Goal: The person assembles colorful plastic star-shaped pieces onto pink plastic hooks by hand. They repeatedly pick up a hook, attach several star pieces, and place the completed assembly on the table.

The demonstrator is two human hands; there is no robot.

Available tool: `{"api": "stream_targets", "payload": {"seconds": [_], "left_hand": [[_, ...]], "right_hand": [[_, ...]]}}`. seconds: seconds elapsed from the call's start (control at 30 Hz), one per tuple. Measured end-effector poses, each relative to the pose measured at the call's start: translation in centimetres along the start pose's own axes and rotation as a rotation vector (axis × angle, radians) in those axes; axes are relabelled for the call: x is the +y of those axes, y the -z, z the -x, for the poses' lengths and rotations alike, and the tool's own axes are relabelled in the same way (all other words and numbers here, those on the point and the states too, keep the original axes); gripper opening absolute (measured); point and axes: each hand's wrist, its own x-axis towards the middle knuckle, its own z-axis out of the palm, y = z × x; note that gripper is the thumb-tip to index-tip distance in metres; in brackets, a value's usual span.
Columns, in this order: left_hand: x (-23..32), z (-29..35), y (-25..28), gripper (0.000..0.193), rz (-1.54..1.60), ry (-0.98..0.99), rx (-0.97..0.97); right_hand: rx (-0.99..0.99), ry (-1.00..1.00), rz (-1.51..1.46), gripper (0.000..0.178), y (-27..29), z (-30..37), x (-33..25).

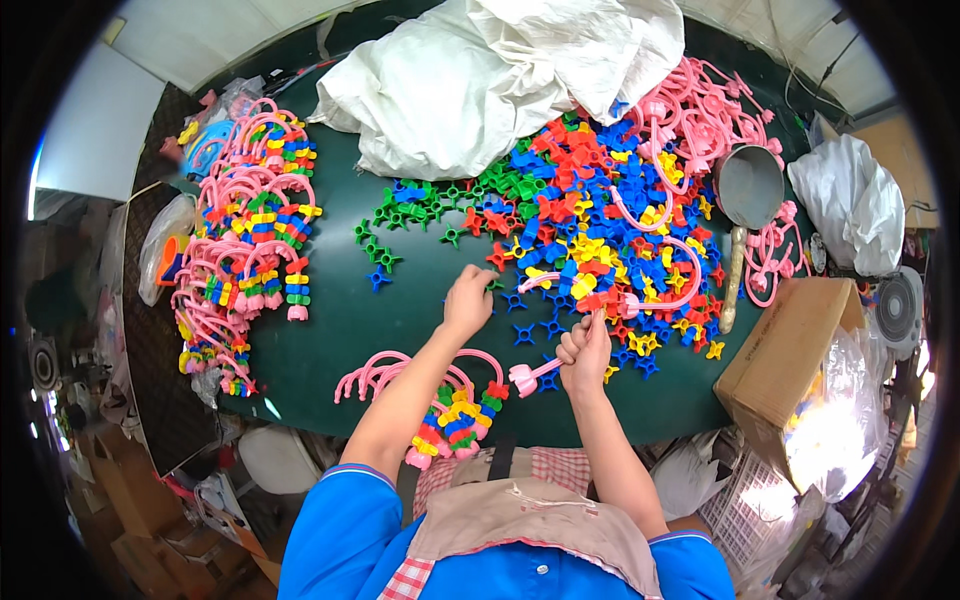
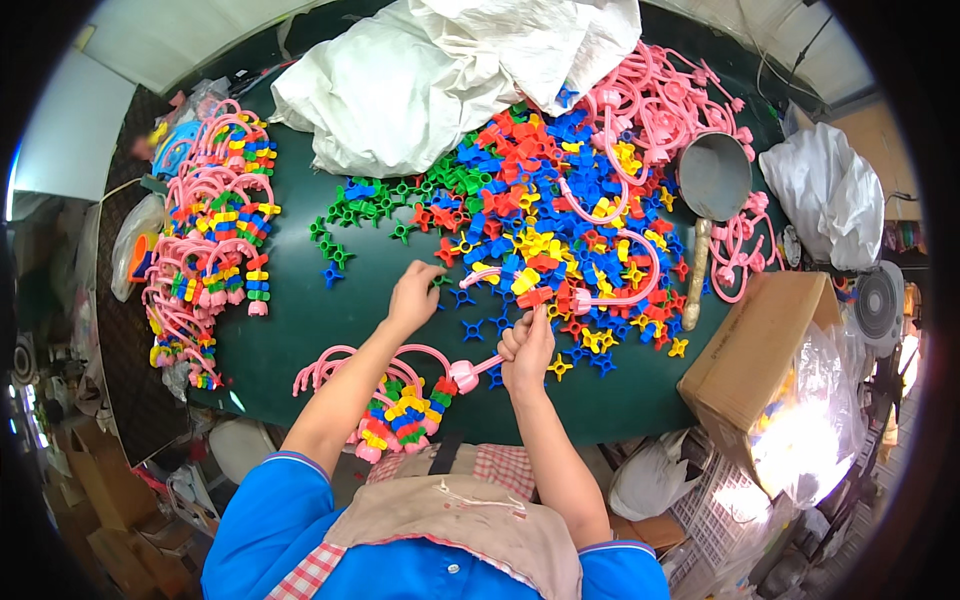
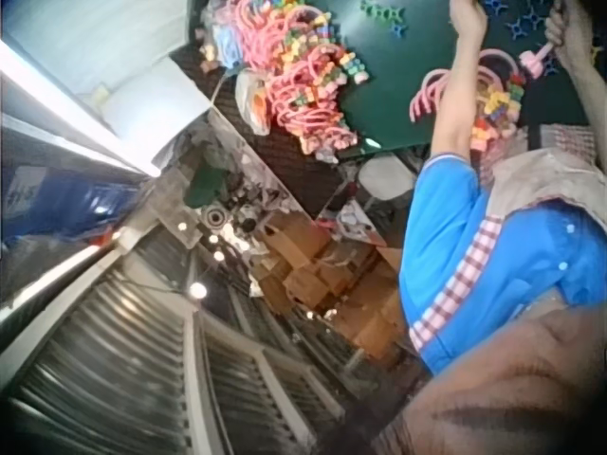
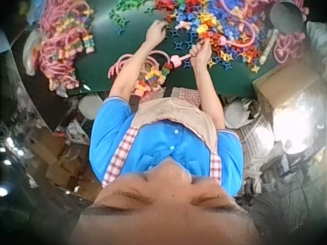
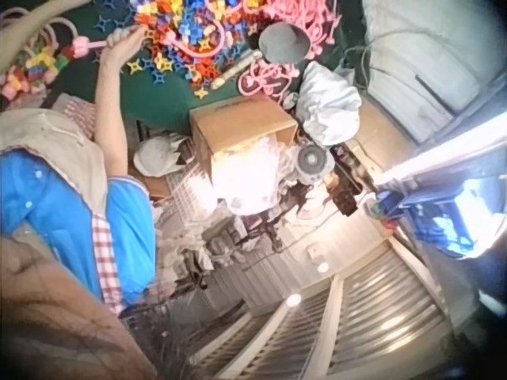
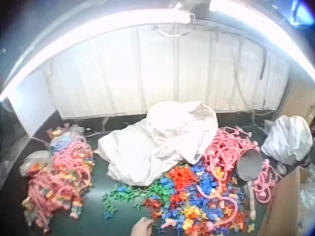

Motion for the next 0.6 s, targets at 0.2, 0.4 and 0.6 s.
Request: {"api": "stream_targets", "payload": {"seconds": [0.2, 0.4, 0.6], "left_hand": [[-0.1, 1.2, -0.3, 0.027, 0.191, 0.211, -0.002], [5.9, 4.3, 1.6, 0.018, 1.733, 0.586, -0.107], [6.8, 7.6, 13.4, 0.043, 0.741, 0.451, -0.472]], "right_hand": [[0.004, 0.01, -0.033, 0.035, 0.3, 0.7, 0.1], [-0.085, -0.035, -0.059, 0.037, 0.3, 3.2, 1.6], [-0.318, -0.101, 0.557, 0.032, 1.8, 5.2, 5.1]]}}
